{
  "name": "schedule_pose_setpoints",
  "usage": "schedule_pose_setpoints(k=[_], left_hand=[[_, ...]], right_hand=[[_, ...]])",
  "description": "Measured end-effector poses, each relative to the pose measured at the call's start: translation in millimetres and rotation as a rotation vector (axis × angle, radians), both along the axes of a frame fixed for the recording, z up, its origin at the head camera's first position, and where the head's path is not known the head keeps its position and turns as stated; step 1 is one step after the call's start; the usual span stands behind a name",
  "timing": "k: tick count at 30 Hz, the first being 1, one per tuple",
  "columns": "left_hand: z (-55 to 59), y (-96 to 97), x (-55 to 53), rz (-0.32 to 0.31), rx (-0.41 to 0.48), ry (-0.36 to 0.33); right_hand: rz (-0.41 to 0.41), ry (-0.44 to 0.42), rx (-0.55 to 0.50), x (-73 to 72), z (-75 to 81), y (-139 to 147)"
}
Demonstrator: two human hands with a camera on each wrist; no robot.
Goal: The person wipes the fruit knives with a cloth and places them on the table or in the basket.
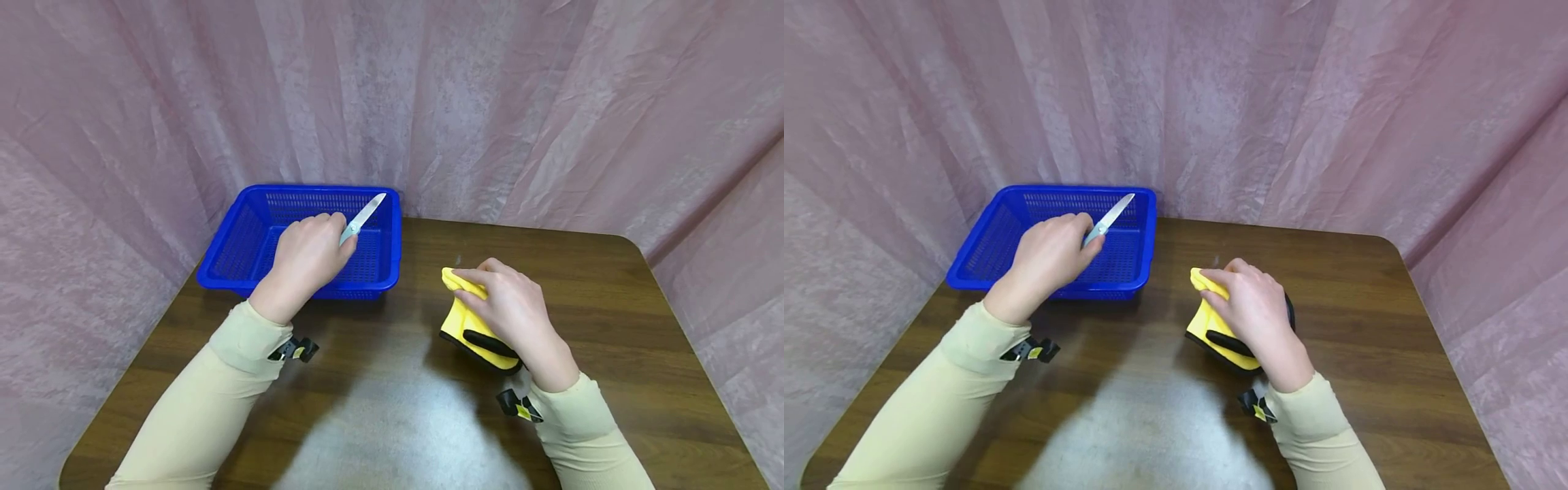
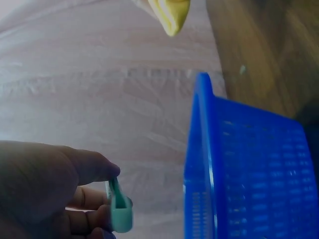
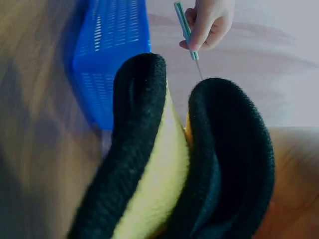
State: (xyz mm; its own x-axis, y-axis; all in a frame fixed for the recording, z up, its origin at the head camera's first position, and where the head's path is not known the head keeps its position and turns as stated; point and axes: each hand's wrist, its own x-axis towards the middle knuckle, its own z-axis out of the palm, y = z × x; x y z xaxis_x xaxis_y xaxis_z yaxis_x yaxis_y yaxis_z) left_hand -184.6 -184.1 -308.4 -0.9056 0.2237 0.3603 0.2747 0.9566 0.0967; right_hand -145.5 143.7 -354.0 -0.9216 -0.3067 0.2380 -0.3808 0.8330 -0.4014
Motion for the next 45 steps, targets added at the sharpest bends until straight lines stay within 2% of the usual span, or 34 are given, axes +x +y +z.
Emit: schedule_pose_setpoints(k=[9, 26, 35, 45], left_hand=[[-11.5, -13.8, -18.6, 0.091, -0.014, -0.149], [-39.9, -14.6, -51.9, 0.151, -0.034, -0.389], [-53.5, -11.8, -60.6, 0.179, -0.077, -0.463], [-61.5, -9.9, -66.8, 0.201, -0.093, -0.542]], right_hand=[[0.012, -0.034, -0.002, -4.8, -16.8, -1], [0.016, -0.047, 0.01, -12.0, -33.5, 4], [0.023, -0.042, 0.013, -10.2, -33.0, 2], [0.016, -0.045, 0.014, -10.9, -38.9, 3]])
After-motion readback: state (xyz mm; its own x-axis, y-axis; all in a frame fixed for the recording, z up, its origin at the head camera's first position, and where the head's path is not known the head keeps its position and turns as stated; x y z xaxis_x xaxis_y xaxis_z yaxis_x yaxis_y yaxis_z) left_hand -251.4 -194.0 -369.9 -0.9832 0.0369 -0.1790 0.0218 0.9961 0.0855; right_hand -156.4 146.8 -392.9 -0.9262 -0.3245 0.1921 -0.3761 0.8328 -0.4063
